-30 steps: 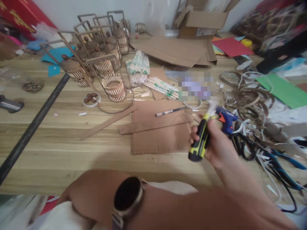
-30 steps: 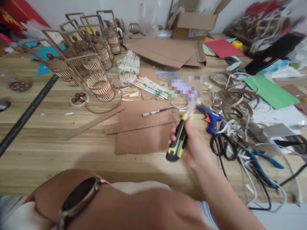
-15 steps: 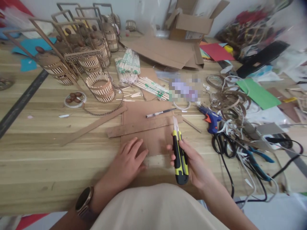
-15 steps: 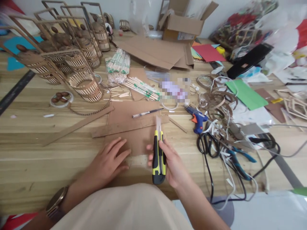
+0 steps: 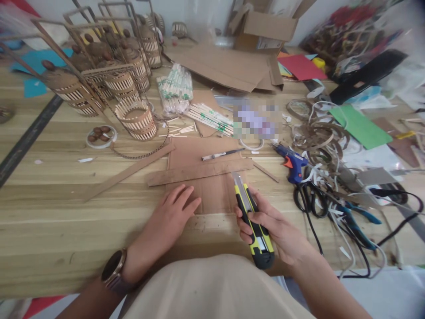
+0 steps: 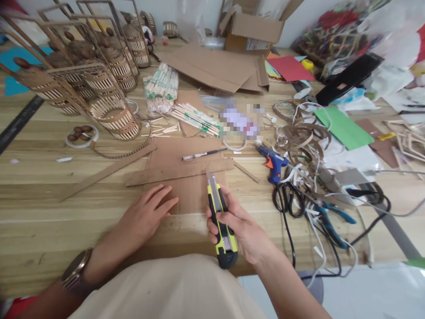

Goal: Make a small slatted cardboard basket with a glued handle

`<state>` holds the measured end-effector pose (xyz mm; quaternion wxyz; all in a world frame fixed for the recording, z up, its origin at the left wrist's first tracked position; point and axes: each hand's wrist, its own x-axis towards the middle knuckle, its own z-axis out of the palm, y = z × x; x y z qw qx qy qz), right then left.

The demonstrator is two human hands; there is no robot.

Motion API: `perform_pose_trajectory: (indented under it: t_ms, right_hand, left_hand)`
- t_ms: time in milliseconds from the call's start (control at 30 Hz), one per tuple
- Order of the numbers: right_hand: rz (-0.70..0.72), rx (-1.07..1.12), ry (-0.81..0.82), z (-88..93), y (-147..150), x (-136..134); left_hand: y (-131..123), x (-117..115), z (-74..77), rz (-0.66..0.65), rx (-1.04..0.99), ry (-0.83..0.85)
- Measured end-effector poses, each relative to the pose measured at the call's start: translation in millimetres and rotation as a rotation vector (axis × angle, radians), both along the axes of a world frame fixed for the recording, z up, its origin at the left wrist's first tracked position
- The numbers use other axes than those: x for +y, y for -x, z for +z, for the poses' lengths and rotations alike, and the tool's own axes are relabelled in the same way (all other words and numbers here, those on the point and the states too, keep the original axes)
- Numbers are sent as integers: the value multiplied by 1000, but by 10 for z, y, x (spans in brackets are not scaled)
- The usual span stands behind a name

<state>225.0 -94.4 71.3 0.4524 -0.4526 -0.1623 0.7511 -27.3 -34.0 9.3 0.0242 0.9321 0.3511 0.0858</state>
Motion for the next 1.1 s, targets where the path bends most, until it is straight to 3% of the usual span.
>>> perform_pose_trajectory:
  t_ms: [200, 300, 433, 633, 733, 800, 933, 1100]
  right_hand:
    - [112, 13, -21, -43, -53, 40]
    - [254, -97, -74, -23, -96, 85]
    - [536, -605, -249, 74, -190, 174]
    - [994, -1365, -538, 258, -175, 333]
    - [1264, -1623, -597, 294, -34, 411]
    - [1369, -1725, -640, 286, 70, 458]
    - [1459, -1803, -715, 210, 172, 522]
    - [1450, -1801, -779, 100, 115, 550]
  left_hand:
    - [31, 102, 26, -10, -42, 43]
    - [36, 117, 55, -11, -66, 68]
    - [24, 153, 150, -2, -139, 106]
    - [-180, 391, 288, 14, -202, -19]
    - [-317, 564, 207, -35, -165, -25]
    - [-383, 653, 97, -80, -155, -5]
    - [-442, 706, -93, -131, -145, 23]
    - [-451, 669, -105, -125, -139, 51]
